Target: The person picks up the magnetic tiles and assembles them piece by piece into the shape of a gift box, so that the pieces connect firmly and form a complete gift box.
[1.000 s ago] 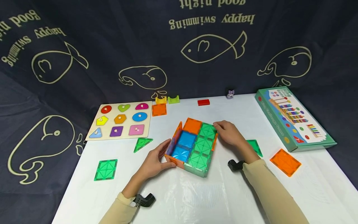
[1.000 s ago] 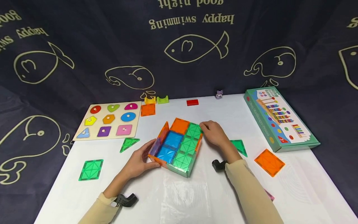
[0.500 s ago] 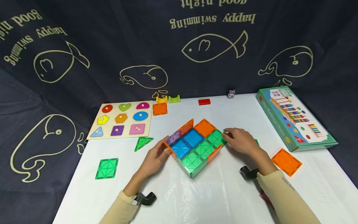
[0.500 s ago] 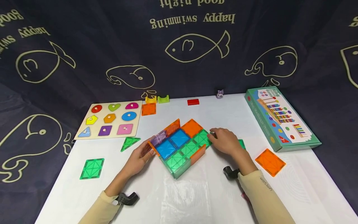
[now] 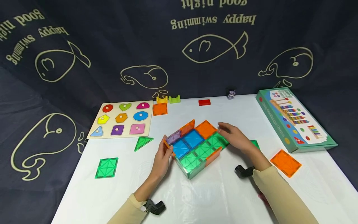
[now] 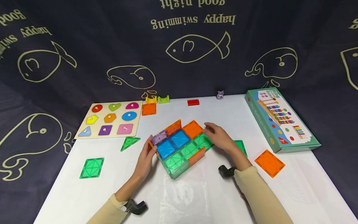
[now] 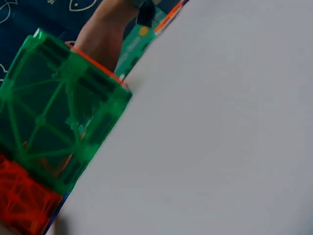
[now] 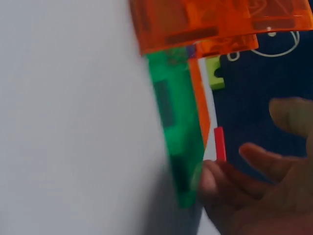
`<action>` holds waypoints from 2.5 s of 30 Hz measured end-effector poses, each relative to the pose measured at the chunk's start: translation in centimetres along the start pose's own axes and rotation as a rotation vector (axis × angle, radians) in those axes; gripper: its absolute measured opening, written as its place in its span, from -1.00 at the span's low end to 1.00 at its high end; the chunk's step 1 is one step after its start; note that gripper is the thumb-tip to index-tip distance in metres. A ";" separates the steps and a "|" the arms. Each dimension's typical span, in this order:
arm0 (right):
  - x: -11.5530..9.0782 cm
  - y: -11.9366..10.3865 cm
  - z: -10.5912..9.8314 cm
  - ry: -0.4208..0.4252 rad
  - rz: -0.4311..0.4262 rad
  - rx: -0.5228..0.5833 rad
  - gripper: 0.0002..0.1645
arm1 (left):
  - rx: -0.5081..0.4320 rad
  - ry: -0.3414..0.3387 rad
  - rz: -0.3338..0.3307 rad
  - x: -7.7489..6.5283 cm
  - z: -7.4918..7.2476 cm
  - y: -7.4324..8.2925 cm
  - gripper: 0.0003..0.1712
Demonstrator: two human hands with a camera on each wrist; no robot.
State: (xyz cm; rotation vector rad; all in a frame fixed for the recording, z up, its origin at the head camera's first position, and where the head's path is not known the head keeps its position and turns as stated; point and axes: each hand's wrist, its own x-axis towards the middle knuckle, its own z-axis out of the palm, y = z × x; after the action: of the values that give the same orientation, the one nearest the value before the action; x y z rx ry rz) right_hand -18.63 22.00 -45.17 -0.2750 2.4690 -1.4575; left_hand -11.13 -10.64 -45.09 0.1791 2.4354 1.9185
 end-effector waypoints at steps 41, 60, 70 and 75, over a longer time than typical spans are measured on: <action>0.6 0.4 3.4 0.287 -0.071 -0.264 -0.38 | -0.106 -0.031 0.056 8.3 -0.1 -1.1 -0.47; 1.2 -3.3 4.1 0.263 -0.060 -0.509 -0.59 | -0.117 -0.024 0.062 8.3 -0.2 -1.2 -0.47; 1.4 -4.2 4.4 0.024 0.038 -0.393 -0.06 | -0.105 -0.029 0.056 8.2 -0.2 -1.1 -0.47; 1.5 -4.2 4.7 0.045 0.050 -0.427 -0.09 | -0.104 -0.025 0.066 8.2 -0.1 -1.3 -0.47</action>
State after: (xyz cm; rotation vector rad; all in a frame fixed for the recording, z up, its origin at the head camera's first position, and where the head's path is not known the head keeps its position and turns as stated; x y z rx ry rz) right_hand -18.46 15.63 -43.81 -0.2595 2.7821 -0.9127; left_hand -19.39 -10.11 -45.98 0.2810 2.3352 2.0509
